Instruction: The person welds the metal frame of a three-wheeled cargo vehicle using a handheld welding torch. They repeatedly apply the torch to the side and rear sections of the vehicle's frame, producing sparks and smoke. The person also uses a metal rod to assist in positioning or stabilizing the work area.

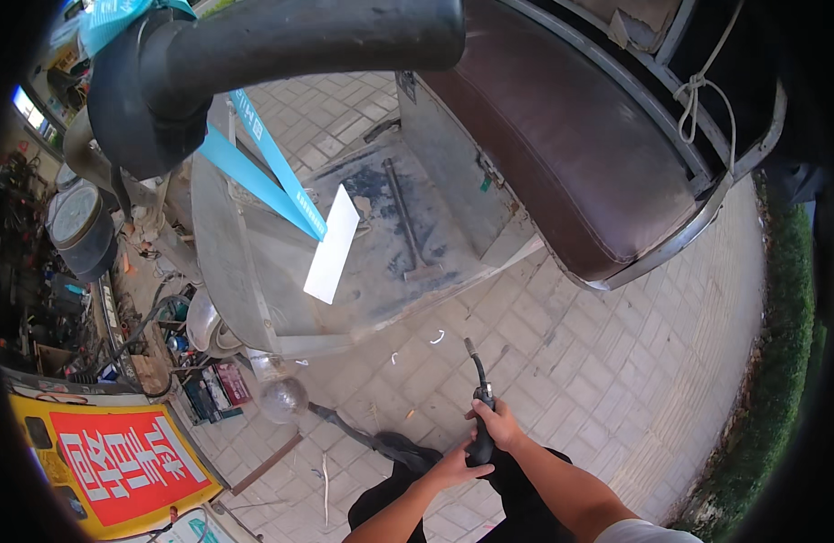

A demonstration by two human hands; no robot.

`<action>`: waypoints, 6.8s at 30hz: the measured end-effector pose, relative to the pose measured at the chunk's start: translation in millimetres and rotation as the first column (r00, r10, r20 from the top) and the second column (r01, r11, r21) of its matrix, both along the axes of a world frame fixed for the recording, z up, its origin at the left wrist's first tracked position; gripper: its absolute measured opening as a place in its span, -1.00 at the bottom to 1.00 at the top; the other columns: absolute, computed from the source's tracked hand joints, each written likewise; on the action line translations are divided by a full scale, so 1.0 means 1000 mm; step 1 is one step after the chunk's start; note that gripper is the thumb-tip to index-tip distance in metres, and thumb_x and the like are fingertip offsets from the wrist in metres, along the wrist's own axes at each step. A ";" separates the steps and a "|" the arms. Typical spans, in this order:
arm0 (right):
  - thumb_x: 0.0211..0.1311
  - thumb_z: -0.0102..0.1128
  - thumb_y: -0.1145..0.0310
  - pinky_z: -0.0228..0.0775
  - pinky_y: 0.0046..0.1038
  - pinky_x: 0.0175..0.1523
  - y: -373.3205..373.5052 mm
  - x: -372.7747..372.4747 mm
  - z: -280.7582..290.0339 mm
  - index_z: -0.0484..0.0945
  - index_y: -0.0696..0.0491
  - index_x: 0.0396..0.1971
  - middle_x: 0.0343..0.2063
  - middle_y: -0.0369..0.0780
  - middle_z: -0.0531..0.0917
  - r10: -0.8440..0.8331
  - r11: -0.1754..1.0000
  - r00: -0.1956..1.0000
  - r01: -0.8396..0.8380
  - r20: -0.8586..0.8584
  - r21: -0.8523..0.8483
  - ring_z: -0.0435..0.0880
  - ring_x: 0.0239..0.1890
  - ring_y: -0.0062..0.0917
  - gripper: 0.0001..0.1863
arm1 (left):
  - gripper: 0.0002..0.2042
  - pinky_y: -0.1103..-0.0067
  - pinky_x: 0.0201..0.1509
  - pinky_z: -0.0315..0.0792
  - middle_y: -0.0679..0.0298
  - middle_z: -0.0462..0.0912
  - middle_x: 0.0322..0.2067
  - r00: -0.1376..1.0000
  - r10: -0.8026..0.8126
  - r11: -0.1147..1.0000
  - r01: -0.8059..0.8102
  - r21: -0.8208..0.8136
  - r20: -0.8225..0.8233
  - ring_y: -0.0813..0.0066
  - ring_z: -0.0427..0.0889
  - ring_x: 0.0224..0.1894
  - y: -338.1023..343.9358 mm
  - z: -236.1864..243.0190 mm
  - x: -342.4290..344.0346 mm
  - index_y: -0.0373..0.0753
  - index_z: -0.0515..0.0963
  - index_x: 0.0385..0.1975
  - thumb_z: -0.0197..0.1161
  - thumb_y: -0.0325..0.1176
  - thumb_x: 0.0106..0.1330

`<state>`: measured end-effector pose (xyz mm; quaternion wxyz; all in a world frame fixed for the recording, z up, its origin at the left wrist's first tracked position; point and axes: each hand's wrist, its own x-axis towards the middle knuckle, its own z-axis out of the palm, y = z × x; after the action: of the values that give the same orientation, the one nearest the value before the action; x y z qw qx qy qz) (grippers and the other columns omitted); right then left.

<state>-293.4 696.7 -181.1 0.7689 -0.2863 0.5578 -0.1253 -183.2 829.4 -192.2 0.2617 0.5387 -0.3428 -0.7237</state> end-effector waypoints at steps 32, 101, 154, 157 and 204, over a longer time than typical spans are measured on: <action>0.12 0.24 0.23 0.22 0.03 0.21 -0.286 0.261 -0.111 0.63 -0.02 -0.26 -0.20 -0.26 0.53 0.010 -0.952 0.477 -0.265 -0.879 -0.155 0.53 0.01 -0.37 -0.78 | -0.82 0.56 -0.47 0.34 0.34 0.54 -0.57 0.842 0.540 0.804 -0.509 0.309 -0.017 0.55 0.47 -0.55 -0.032 -0.134 0.068 -0.20 0.54 -0.39 0.32 -0.24 0.29; 0.21 0.24 0.16 0.53 -0.22 -0.19 -0.270 0.249 -0.075 0.57 0.27 -0.20 -0.44 -0.01 0.69 0.076 0.322 0.859 -0.502 -0.507 -0.803 0.72 -0.40 -0.20 -0.58 | -0.46 0.35 -0.07 0.50 0.10 0.61 -0.13 0.894 0.447 0.845 -0.436 0.310 0.041 0.27 0.57 -0.12 -0.019 -0.253 0.009 -0.32 0.40 0.20 0.25 -0.11 0.32; 0.33 0.09 0.47 0.57 -0.29 -0.05 -0.042 -0.036 -0.071 0.35 0.32 0.05 -0.13 -0.01 0.65 -0.030 0.930 0.949 0.142 0.313 -0.340 0.72 -0.25 -0.32 -0.64 | -0.70 0.57 -0.72 0.25 0.32 0.41 -0.65 0.709 0.704 0.652 -0.669 -0.356 -0.044 0.55 0.38 -0.75 -0.188 -0.041 0.129 -0.22 0.35 -0.34 0.21 -0.12 0.42; 0.33 0.09 0.47 0.57 -0.27 -0.05 -0.041 -0.035 -0.065 0.34 0.32 0.06 -0.13 -0.01 0.65 -0.035 0.931 0.952 0.142 0.304 -0.338 0.72 -0.25 -0.30 -0.63 | -0.71 0.58 -0.72 0.23 0.33 0.41 -0.65 0.756 0.655 0.688 -0.581 -0.435 0.025 0.57 0.38 -0.76 -0.189 -0.032 0.122 -0.23 0.36 -0.35 0.24 -0.15 0.40; 0.30 0.11 0.40 0.51 -0.05 0.01 -0.051 -0.051 -0.070 0.35 0.21 -0.03 -0.11 0.07 0.56 -0.425 0.891 0.844 0.454 0.328 -0.014 0.62 -0.16 -0.13 -0.69 | -0.87 0.07 0.48 0.04 0.29 0.62 0.07 0.753 0.628 -0.702 0.442 -0.559 -0.194 0.32 0.47 0.25 -0.390 0.116 -0.047 -0.14 0.58 -0.25 0.22 -0.32 0.24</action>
<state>-344.1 646.0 -250.7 0.7849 -0.1619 0.4719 -0.3675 -230.0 439.8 -76.6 0.5862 0.1762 -0.7143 0.3393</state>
